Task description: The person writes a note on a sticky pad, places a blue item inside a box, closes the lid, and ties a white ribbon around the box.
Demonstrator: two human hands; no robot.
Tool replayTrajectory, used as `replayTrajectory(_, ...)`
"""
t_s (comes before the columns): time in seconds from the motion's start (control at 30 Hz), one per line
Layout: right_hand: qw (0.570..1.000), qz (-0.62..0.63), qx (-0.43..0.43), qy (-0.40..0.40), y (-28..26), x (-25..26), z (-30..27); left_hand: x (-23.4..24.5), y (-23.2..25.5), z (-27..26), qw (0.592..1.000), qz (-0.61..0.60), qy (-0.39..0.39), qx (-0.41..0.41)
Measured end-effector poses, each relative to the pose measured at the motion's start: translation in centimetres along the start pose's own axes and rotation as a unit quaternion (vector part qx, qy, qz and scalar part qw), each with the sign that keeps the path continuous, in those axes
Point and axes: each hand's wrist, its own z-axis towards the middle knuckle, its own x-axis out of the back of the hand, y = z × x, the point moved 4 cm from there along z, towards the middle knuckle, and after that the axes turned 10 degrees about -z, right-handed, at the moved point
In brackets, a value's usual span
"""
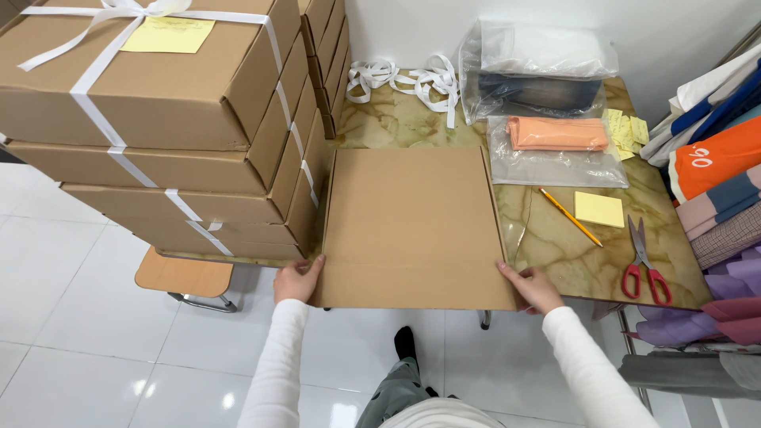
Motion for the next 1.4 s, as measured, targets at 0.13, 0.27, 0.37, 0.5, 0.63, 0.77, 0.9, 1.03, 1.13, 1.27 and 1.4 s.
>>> replayTrajectory(0.13,0.999,0.028,0.02,0.038,1.5,-2.0,1.6,-3.5,-2.8,0.0,0.999,-0.035,0.008,-0.024)
replayTrajectory(0.27,0.971,0.051,0.195,0.131,4.1,-4.4,5.2,-4.7,-2.9,-1.1,0.989,-0.133,-0.059,0.022)
replayTrajectory(0.37,0.957,0.142,0.22,0.129,5.7,-4.5,6.1,-4.0,-3.3,-1.0,0.983,-0.157,-0.072,0.053)
replayTrajectory(0.5,0.903,0.391,0.161,0.077,5.2,-2.5,5.0,-0.6,-0.7,-1.0,0.93,-0.359,-0.077,-0.012)
replayTrajectory(0.63,0.79,0.553,0.259,0.056,6.1,-1.4,8.6,3.6,5.4,-2.0,0.924,-0.373,-0.046,-0.072)
replayTrajectory(0.77,0.698,0.621,0.343,0.097,-3.2,5.3,3.7,1.8,5.6,1.3,0.883,-0.469,-0.003,-0.026)
replayTrajectory(0.9,0.693,0.601,0.376,0.131,-11.3,10.4,2.1,2.9,14.8,1.8,0.811,-0.562,-0.037,-0.157)
replayTrajectory(1.03,0.694,0.572,0.412,0.145,-14.5,11.9,6.3,-0.1,15.9,6.3,0.848,-0.49,0.01,-0.202)
replayTrajectory(1.13,0.755,0.452,0.405,0.246,-16.9,12.9,7.1,0.0,18.8,7.8,0.849,-0.492,0.011,-0.191)
replayTrajectory(1.27,0.783,0.34,0.396,0.337,-20.8,14.6,6.8,0.5,21.5,9.4,0.872,-0.451,0.021,-0.189)
replayTrajectory(1.4,0.781,0.324,0.401,0.351,-22.4,15.2,8.4,0.5,23.4,11.8,0.875,-0.439,0.002,-0.203)
